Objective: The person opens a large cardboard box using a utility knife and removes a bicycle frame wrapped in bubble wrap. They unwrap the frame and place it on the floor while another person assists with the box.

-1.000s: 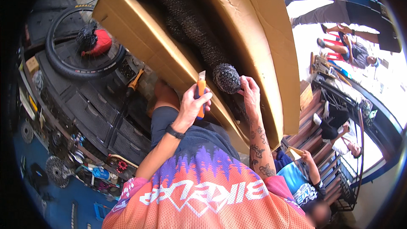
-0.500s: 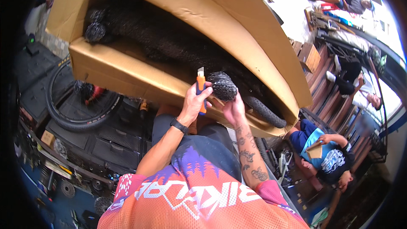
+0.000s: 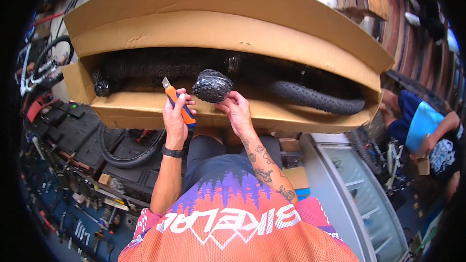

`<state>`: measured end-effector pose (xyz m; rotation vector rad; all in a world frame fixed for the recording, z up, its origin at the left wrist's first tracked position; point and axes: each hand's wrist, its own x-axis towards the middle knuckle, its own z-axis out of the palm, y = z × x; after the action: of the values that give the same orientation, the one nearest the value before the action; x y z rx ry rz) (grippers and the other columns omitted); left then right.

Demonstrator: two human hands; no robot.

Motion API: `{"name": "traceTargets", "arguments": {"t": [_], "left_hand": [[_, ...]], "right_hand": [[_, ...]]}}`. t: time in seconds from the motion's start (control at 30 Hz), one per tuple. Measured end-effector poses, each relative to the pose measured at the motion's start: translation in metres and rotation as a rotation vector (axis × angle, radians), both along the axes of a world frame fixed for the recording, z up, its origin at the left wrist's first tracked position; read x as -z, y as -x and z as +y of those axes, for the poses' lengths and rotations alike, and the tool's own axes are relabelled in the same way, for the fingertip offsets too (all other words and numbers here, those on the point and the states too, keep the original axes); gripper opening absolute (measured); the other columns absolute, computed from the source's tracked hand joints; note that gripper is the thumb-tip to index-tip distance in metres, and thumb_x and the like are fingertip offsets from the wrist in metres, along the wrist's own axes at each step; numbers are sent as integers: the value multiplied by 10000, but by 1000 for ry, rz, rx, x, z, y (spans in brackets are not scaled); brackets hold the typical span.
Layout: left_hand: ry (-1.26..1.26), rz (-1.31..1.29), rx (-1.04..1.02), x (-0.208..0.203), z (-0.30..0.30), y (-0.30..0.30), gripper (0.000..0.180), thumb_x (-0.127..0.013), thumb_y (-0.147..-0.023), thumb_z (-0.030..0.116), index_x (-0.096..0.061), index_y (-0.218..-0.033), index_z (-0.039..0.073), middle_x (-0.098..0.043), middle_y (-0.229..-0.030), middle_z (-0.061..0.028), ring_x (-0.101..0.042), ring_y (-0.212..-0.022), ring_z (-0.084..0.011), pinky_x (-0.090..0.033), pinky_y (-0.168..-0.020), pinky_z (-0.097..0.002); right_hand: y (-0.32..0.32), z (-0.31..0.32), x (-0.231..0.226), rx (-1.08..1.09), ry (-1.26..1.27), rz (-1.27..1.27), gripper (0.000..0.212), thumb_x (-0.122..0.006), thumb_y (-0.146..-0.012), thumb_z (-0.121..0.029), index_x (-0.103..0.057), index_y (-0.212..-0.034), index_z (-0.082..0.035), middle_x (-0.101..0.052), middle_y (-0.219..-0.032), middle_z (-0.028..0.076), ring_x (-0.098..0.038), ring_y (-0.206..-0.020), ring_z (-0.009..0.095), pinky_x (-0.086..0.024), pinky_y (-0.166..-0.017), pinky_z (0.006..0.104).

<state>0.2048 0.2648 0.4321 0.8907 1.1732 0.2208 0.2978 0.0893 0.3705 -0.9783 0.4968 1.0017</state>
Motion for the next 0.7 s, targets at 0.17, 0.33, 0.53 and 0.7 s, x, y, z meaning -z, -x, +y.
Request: {"name": "traceTargets", "arguments": {"t": [0.17, 0.33, 0.53, 0.7], "left_hand": [[-203, 138, 366, -44, 12, -20, 314, -667, -1077, 167, -624, -1334, -9, -692, -967, -47, -691, -839, -109, -583, -667, -252], [-333, 245, 542, -76, 22, -43, 295, -675, -1071, 137, -637, -1325, -8, -684, -944, -26, -675, -822, -77, -553, -637, -227], [-491, 269, 775, -67, 14, -74, 267, -688, -1065, 134, -662, -1295, 1, -707, -963, -26, -698, -823, -83, -554, -624, -237], [-511, 314, 809, -72, 16, -86, 257, -685, -1057, 138, -678, -1272, -2, -733, -859, -37, -718, -761, -105, -564, -630, -265]], "right_hand": [[10, 4, 5, 55, 38, -87, 61, -679, -1055, -102, -651, -1070, -50, -724, -1072, 52, -698, -1034, 135, -594, -1000, 367], [7, 10, -8, 288, -216, 165, 88, -698, -1067, -196, -646, -1074, -125, -698, -1105, 5, -654, -1091, 107, -530, -1028, 374], [2, 20, -17, 195, -130, 222, 191, -805, -1016, -251, -634, -994, -168, -681, -1024, -43, -635, -1021, 83, -521, -966, 331], [15, 28, -16, 384, -203, 247, 140, -788, -1027, -199, -653, -1004, -171, -686, -989, -57, -629, -961, 61, -502, -863, 258]]}}
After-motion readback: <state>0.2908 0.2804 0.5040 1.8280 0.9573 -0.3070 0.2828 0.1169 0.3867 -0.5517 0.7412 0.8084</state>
